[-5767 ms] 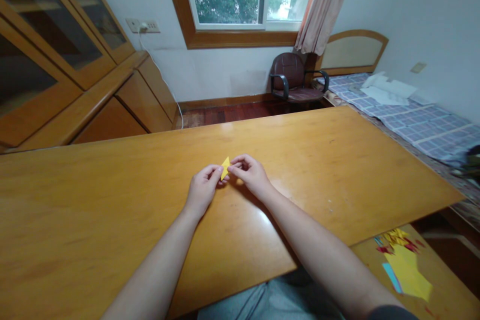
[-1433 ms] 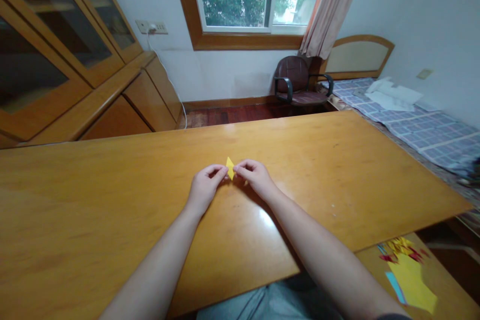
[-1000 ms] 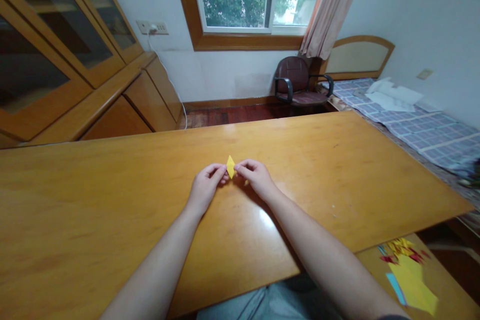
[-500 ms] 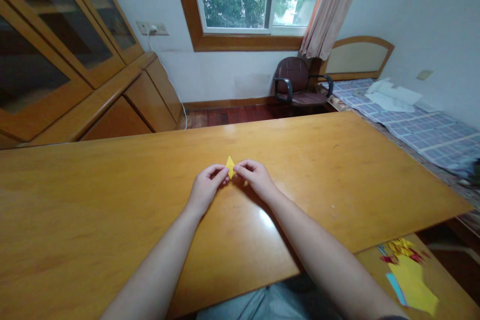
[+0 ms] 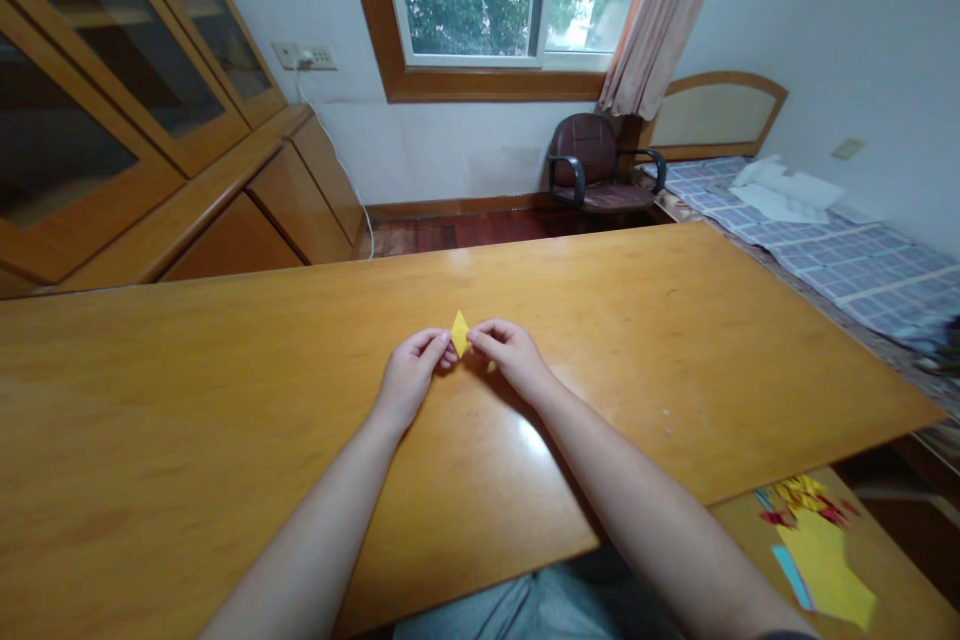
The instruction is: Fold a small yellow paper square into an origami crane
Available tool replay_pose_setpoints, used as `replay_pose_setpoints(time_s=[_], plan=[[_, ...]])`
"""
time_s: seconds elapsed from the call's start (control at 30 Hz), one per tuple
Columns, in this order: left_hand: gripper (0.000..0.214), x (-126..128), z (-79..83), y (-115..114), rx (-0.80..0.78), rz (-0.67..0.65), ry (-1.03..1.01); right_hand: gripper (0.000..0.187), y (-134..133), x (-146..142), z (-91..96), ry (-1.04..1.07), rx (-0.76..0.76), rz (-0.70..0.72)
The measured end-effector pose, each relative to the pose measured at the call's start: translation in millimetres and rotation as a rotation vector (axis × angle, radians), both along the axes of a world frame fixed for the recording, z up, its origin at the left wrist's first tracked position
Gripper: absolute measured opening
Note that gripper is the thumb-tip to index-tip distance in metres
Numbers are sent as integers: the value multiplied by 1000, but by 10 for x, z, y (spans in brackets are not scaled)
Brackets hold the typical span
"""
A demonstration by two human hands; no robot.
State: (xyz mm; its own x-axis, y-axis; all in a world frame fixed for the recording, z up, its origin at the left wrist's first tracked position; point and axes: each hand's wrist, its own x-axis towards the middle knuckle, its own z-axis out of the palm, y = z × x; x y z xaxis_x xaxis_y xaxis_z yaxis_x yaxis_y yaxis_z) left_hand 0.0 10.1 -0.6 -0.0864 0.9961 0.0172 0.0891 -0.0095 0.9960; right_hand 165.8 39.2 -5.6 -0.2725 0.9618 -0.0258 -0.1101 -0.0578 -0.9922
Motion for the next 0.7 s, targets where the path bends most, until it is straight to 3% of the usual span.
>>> replay_pose_setpoints(time_s=[0.43,0.6,0.7], plan=[[30,12,-69,7,-50,-34,-51,21,17,-12,-67,30,49,-27],[24,-15,-74,18,0,-31,-16,27,28,-21,-98,0,163,-77],[25,-26,-79,23,10,-22,-19,21,21,-8,-78,-95,291,-87]])
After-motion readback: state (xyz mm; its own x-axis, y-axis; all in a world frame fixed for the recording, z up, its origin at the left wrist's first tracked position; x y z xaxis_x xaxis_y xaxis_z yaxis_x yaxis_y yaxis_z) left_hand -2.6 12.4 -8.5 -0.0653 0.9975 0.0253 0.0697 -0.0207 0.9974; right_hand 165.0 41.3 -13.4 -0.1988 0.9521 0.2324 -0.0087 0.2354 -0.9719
